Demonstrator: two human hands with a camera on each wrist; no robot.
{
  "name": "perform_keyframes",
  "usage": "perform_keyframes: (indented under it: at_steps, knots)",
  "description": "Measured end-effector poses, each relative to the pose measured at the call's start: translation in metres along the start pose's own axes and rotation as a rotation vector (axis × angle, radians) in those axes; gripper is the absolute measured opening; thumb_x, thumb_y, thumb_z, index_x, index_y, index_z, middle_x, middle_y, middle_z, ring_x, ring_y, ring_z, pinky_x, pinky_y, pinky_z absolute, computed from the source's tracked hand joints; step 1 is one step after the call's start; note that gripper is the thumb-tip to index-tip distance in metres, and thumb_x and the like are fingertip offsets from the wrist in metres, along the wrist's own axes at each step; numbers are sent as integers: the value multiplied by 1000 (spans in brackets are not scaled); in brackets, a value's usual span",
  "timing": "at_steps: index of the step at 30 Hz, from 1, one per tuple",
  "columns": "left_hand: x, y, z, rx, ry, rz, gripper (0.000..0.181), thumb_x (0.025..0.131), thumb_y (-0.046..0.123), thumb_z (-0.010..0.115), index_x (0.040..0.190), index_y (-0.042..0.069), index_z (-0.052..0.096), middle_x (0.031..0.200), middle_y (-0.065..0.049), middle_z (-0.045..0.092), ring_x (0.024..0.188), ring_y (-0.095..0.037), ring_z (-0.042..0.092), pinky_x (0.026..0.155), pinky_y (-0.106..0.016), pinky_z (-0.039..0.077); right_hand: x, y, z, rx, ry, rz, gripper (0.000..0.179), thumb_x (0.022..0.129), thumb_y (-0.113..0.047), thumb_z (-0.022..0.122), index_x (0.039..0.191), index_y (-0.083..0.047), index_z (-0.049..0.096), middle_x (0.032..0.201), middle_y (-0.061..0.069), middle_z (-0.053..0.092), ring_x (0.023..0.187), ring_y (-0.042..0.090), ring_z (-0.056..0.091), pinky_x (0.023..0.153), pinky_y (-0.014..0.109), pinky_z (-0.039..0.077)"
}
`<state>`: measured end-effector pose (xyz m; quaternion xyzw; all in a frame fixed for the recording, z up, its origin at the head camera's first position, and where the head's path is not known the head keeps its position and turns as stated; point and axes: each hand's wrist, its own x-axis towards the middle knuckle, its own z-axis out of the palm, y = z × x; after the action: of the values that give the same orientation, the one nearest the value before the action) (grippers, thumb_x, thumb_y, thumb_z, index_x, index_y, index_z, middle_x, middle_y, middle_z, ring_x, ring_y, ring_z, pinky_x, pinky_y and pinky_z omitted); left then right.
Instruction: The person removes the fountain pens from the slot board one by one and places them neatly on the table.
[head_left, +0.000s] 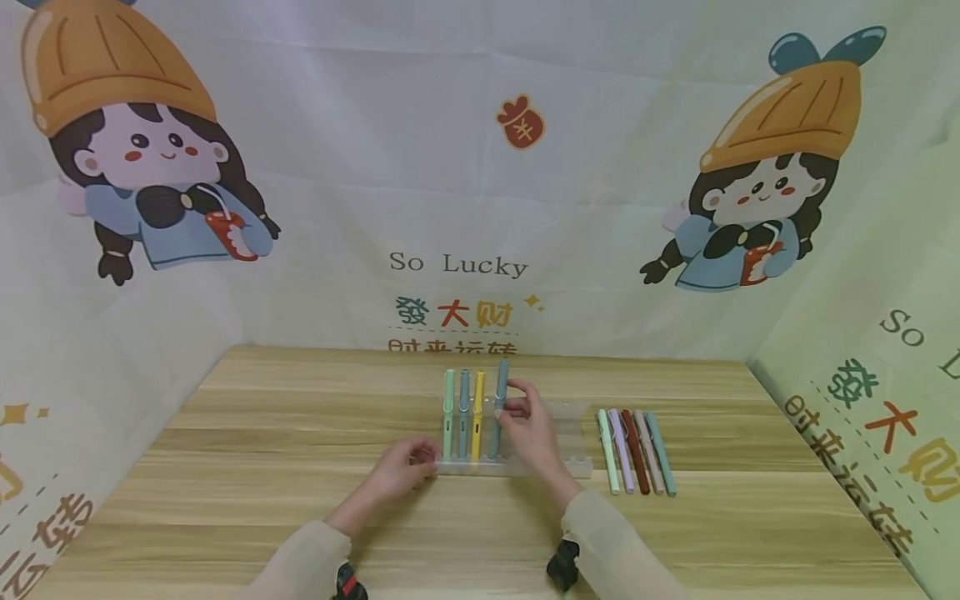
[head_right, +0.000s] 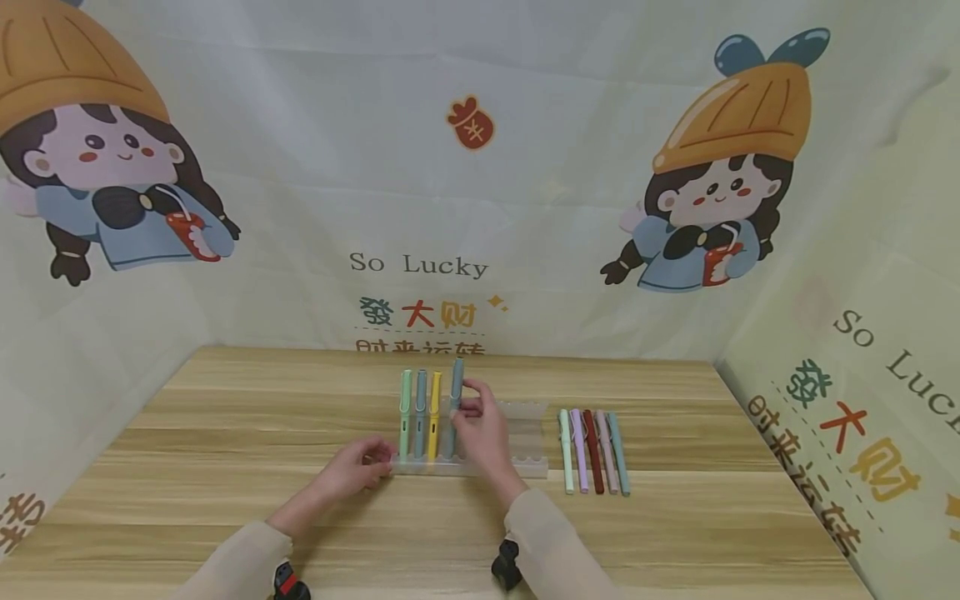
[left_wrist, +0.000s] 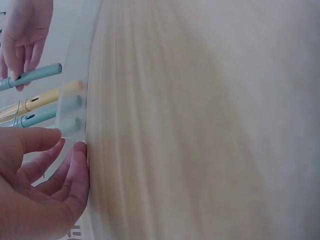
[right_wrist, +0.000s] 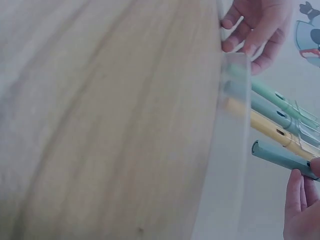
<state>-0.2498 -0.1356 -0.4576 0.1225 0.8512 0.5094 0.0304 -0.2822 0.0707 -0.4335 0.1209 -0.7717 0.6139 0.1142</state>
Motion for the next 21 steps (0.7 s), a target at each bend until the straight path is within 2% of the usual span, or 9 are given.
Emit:
perform_keyframes:
  at_steps: [3, 11, 18, 21]
  knots:
    - [0, -1, 1, 8, 12, -8, 12, 81, -4, 55, 93, -5, 56, 78, -8, 54, 63, -17, 50, 50, -29, 45, 0, -4, -4, 7, 4, 11, 43, 80, 2, 57, 121, -5, 45, 90, 12, 61, 85, 24, 56, 72, 34, 46]
    - [0, 1, 1, 3, 4, -8, 13, 80, -5, 54, 93, -6, 55, 78, -7, 54, 63, -18, 50, 50, -28, 44, -13, -31, -20, 20, -11, 46, 43, 79, 6, 57, 120, 0, 44, 95, 23, 58, 88, 34, 54, 74, 42, 45]
    - [0, 1, 1, -1, 7, -12, 13, 81, -5, 54, 94, -6, 56, 78, -7, 54, 64, -19, 50, 50, -29, 45, -7, -3, -33, -18, -6, 69, 44, 78, -1, 61, 120, -7, 47, 92, 12, 60, 85, 25, 55, 71, 35, 47]
    - [0, 1, 1, -1, 12, -16, 13, 81, -4, 54, 94, -5, 56, 78, -7, 54, 65, -19, 50, 50, -29, 45, -6, 5, -38, -28, 3, 67, 45, 77, -1, 62, 119, -7, 48, 91, 12, 60, 83, 25, 55, 70, 36, 46]
